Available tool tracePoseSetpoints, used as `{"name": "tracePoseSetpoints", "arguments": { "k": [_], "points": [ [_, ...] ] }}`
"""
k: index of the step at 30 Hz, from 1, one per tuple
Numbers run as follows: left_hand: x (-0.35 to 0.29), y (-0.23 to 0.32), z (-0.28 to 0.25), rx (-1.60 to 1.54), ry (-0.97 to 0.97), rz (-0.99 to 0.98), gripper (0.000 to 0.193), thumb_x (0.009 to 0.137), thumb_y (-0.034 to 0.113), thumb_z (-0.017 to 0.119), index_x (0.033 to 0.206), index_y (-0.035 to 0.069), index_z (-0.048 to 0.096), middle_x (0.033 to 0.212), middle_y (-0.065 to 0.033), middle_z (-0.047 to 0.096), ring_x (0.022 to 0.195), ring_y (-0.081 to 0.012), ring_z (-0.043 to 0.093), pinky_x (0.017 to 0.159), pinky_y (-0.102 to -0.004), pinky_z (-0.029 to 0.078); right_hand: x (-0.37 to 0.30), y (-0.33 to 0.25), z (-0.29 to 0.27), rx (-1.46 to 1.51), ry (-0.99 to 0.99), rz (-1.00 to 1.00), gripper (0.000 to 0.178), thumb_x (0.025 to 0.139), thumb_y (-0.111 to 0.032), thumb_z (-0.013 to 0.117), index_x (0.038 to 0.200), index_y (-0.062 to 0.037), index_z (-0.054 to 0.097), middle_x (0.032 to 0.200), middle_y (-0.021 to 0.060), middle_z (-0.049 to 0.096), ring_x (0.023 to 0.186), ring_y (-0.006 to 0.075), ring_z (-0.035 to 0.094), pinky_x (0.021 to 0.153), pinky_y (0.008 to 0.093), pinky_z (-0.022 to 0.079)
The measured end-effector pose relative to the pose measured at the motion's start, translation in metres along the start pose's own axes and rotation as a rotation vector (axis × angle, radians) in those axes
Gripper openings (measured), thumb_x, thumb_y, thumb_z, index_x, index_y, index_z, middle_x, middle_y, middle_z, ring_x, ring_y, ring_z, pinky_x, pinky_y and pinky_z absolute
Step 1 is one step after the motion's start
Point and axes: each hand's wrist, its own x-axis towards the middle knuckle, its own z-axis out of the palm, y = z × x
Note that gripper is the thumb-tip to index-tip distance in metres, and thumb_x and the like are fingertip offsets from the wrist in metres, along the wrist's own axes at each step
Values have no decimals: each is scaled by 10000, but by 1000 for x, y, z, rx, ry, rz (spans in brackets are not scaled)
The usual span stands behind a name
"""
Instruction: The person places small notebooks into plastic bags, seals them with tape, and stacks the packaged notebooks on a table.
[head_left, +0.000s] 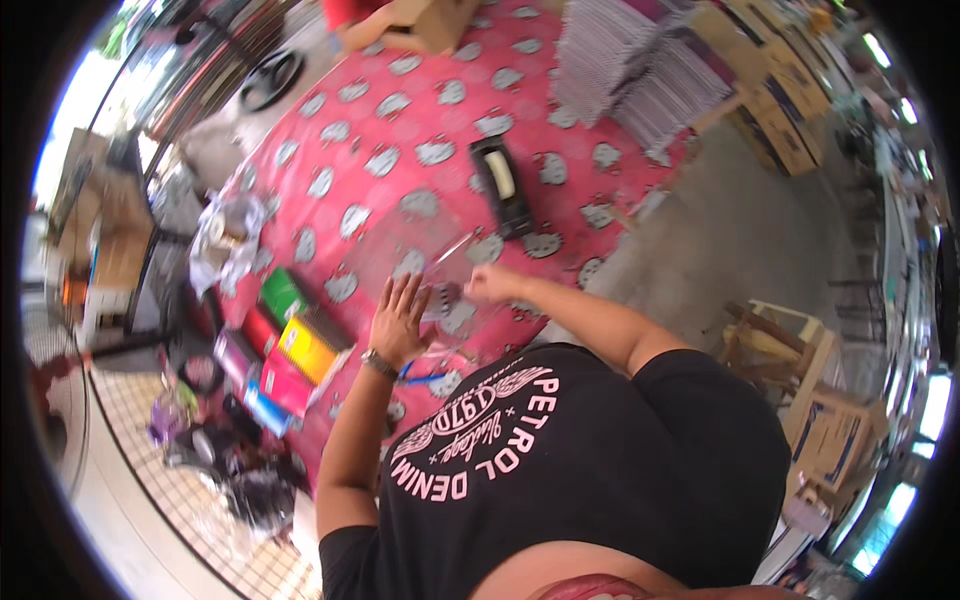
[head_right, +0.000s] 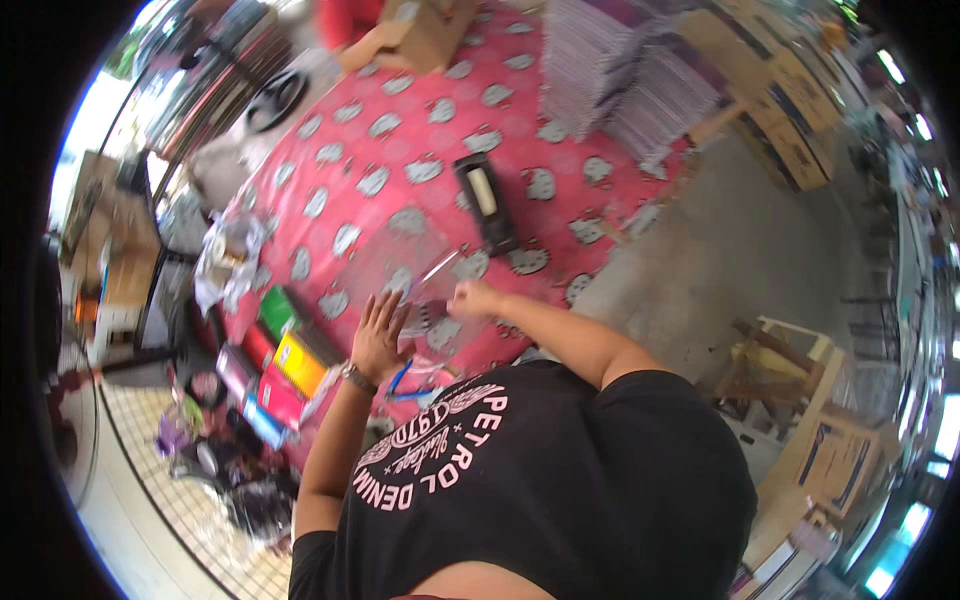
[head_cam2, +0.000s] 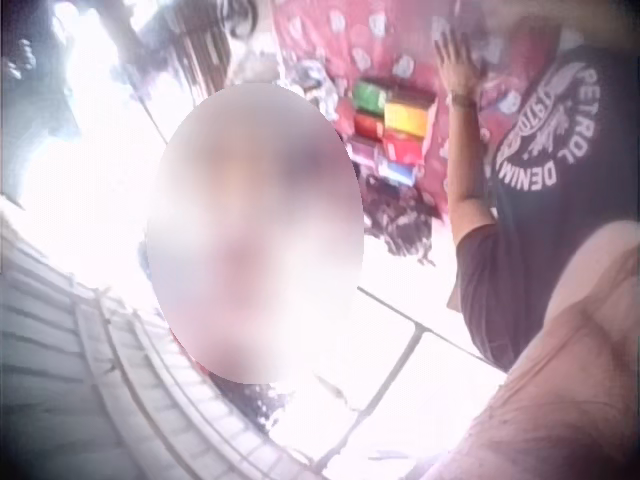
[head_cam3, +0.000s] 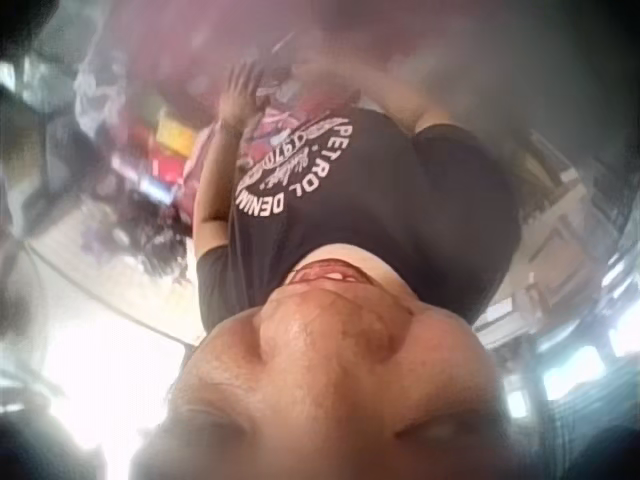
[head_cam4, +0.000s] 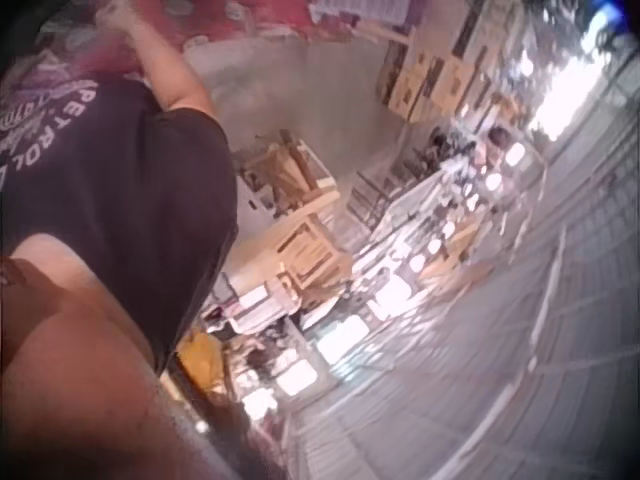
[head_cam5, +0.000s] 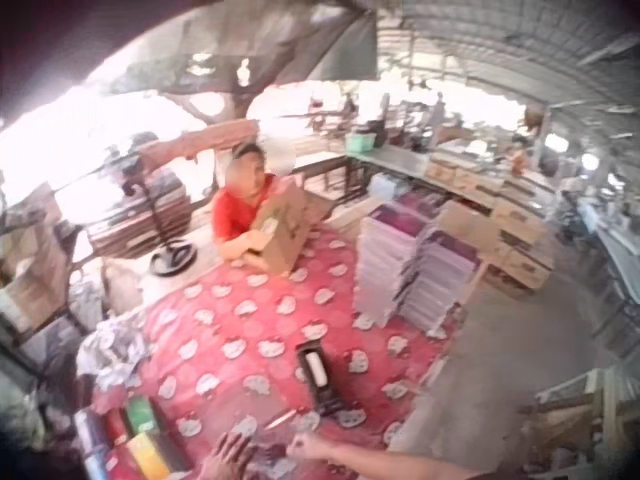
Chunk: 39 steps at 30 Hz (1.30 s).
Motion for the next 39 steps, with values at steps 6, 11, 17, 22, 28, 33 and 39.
{"name": "tracePoseSetpoints", "arguments": {
  "k": [6,11,17,22,28,33,39],
  "points": [
    [84,33,-24,-355,-115,-224,915,701,228,777,1425,122,227,965,-95,612,905,-303,608,850,-421,467,-76,-12,-26,502,-225,29,602,833,-341,673,1294,-60,407,1024,78,607,915,137,568,760,283,474],
    [156,82,-78,-1535,231,-457,827,794,223,731,1407,34,209,1021,-116,608,863,-126,577,718,-232,463,-142,-123,-153,733,662,-312,1081,735,-334,780,1456,-29,35,1347,115,386,1192,216,411,1020,344,336],
    [144,160,-229,-1628,308,721,385,856,185,600,1189,11,518,1150,-236,527,1058,-355,518,880,-487,425,-184,-134,-375,596,1537,-629,720,723,-224,799,1259,55,408,1192,122,515,1101,203,482,898,336,447],
    [90,198,-267,-1720,510,820,103,809,147,655,895,90,661,1038,-204,590,987,-410,563,773,-455,517,-171,-99,-510,671,1588,-283,618,809,-347,704,1227,60,500,1242,176,527,1143,256,504,956,398,403],
    [80,195,-257,-1719,637,822,90,801,132,660,888,124,641,1107,-175,564,1036,-432,532,802,-469,516,-143,-67,-542,621,1376,302,552,843,-484,617,1179,-51,555,1106,133,607,976,323,547,840,615,404],
    [33,158,-265,-1756,256,1011,331,956,196,405,960,-108,536,1194,-307,521,1181,-521,411,876,-560,422,-196,-53,-598,704,1345,47,419,921,-396,517,1217,-100,524,1116,157,607,991,355,579,730,653,443],
    [-4,154,-284,-1602,582,635,69,845,138,619,799,137,568,1126,-78,514,1073,-354,504,834,-471,451,-135,-82,-502,-420,2109,201,645,850,-395,597,1267,55,400,1261,218,473,1200,373,425,971,445,395]
  ]
}}
